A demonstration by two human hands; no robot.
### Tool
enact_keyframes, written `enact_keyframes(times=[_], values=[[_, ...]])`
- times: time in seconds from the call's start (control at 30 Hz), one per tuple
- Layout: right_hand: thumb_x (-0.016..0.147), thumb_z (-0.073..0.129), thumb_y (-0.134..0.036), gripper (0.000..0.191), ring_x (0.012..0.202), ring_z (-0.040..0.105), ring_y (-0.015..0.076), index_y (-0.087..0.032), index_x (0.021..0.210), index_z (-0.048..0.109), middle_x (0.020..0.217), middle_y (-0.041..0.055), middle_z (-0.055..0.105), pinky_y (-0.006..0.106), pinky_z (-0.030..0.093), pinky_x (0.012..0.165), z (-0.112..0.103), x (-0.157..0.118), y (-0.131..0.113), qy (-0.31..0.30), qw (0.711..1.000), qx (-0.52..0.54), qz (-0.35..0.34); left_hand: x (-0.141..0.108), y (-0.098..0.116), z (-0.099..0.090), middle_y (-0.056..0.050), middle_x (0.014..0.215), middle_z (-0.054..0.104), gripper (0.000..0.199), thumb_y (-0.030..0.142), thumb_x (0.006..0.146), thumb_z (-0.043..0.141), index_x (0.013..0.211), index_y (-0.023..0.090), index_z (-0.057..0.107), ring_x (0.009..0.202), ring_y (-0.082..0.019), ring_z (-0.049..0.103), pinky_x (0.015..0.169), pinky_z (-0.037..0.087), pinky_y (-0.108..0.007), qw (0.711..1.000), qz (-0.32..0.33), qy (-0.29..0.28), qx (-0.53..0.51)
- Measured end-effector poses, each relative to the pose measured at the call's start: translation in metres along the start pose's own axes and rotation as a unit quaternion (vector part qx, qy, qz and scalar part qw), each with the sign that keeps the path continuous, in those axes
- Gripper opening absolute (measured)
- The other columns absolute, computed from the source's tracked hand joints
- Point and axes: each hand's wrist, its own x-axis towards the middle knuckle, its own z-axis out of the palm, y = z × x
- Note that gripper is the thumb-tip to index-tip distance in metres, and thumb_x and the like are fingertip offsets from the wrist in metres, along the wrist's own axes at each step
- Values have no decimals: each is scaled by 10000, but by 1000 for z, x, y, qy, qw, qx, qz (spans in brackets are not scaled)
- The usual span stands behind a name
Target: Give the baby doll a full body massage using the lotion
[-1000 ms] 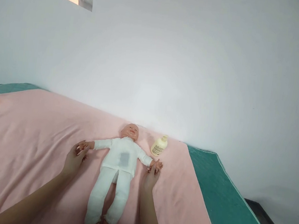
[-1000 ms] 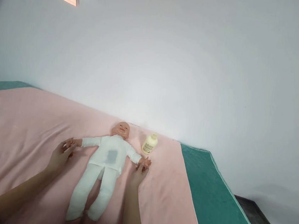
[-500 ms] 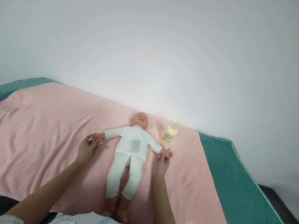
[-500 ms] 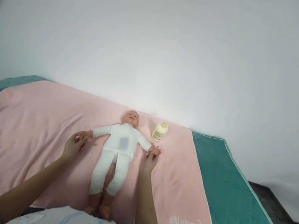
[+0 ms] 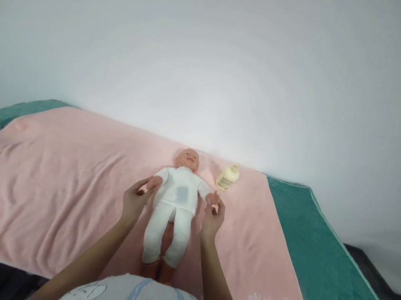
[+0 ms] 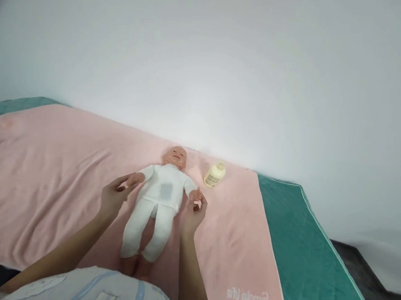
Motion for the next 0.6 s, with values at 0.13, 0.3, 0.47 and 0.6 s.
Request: enact_keyframes(times=[0.13,0.3,0.47,0.6], values=[[787,633,-325,378,838,611,151,-196,1141,603,1155,81,617,269,501,685,20,-26,-8,-90,992,-56,-62,-10,11,19,-38,980,735,312,386,802,631,1054,238,741,707,-184,644,577,490,-269,971,149,-149,117],[841,528,-210,359,1033,588,187,-223,1192,599,1243,97,552,293,523,756,28,-40,-5,-192,953,-138,-189,-17,-2,29,-4,1260,640,321,225,891,485,1119,264,707,1092,-213,633,892,520,-334,921,248,-217,207],[848,491,-194,394,1009,604,191,-226,1230,581,1238,98,562,329,532,798,28,-34,-3,-218,929,-189,-230,-20,-4,30,-15,1319,594,356,180,918,425,1146,250,690,986,-217,680,764,549,-310,885,271,-240,294],[836,490,-197,402,932,614,180,-230,1227,579,1229,94,570,324,535,768,29,-33,-5,-225,926,-197,-229,-20,-3,30,0,1314,599,354,214,937,410,1146,265,692,981,-210,681,742,545,-303,882,277,-232,303]])
